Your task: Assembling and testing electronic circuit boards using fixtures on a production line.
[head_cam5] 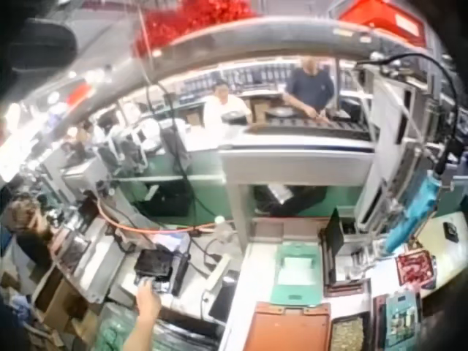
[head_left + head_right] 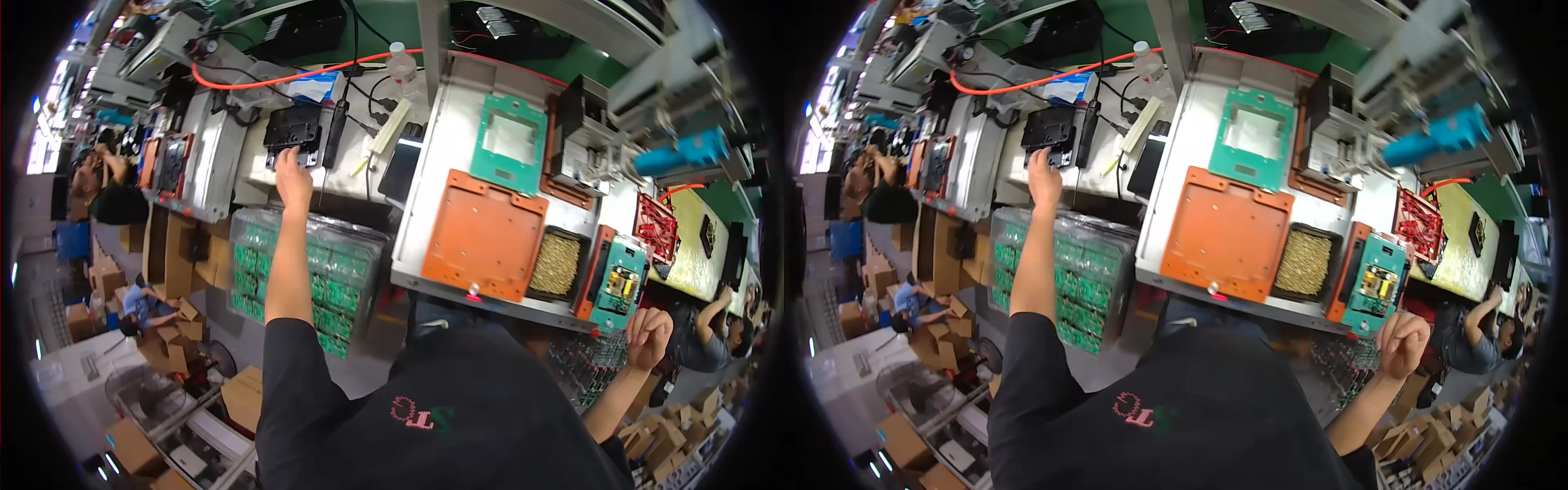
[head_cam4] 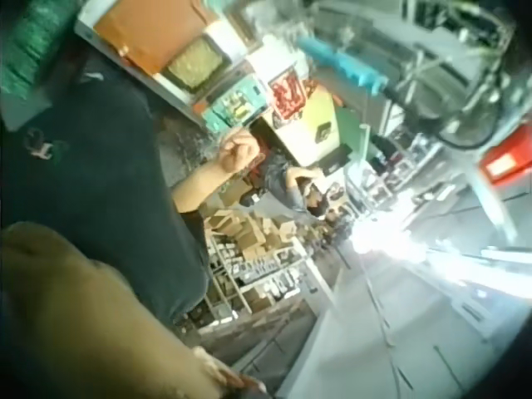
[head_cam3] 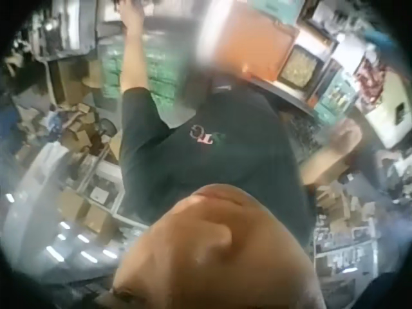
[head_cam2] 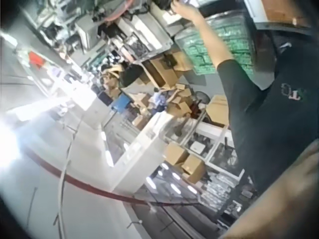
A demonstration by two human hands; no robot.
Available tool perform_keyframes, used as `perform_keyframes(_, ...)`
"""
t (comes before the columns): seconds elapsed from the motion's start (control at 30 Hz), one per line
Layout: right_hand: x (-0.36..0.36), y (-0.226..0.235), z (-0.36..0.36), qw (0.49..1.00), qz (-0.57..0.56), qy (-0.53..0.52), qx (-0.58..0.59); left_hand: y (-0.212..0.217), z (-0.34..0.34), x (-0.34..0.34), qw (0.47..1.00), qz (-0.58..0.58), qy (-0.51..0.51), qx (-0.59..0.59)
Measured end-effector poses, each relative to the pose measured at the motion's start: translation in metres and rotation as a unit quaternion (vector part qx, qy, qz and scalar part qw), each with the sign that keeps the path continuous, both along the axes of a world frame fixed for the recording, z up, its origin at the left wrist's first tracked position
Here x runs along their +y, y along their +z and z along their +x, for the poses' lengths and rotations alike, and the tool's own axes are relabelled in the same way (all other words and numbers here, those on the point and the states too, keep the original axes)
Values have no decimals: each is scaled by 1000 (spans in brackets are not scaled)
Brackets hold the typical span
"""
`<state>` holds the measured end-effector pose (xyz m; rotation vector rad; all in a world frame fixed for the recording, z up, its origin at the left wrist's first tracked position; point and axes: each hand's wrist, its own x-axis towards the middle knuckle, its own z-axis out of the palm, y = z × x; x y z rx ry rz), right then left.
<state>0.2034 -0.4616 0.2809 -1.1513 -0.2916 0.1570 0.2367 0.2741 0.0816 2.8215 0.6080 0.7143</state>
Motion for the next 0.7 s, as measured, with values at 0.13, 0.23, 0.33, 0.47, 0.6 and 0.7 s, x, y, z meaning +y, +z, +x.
perform_keyframes(0.13,70,3,-10,996,-77,-4,45,-48,41,66,992,94,4,80)
perform_keyframes(0.23,115,8,-13,985,-151,-13,87,-74,59,107,986,117,-69,94)
perform_keyframes(0.33,127,11,-12,960,-250,-27,122,-67,49,148,975,111,-188,43)
perform_keyframes(0.47,135,19,2,981,-186,4,61,18,37,129,978,125,-168,14)
perform_keyframes(0.6,125,13,-4,993,-99,-3,62,124,6,-15,966,60,-217,-124)
perform_keyframes(0.7,104,3,-11,995,-96,12,40,167,-27,-160,917,24,-365,-160)
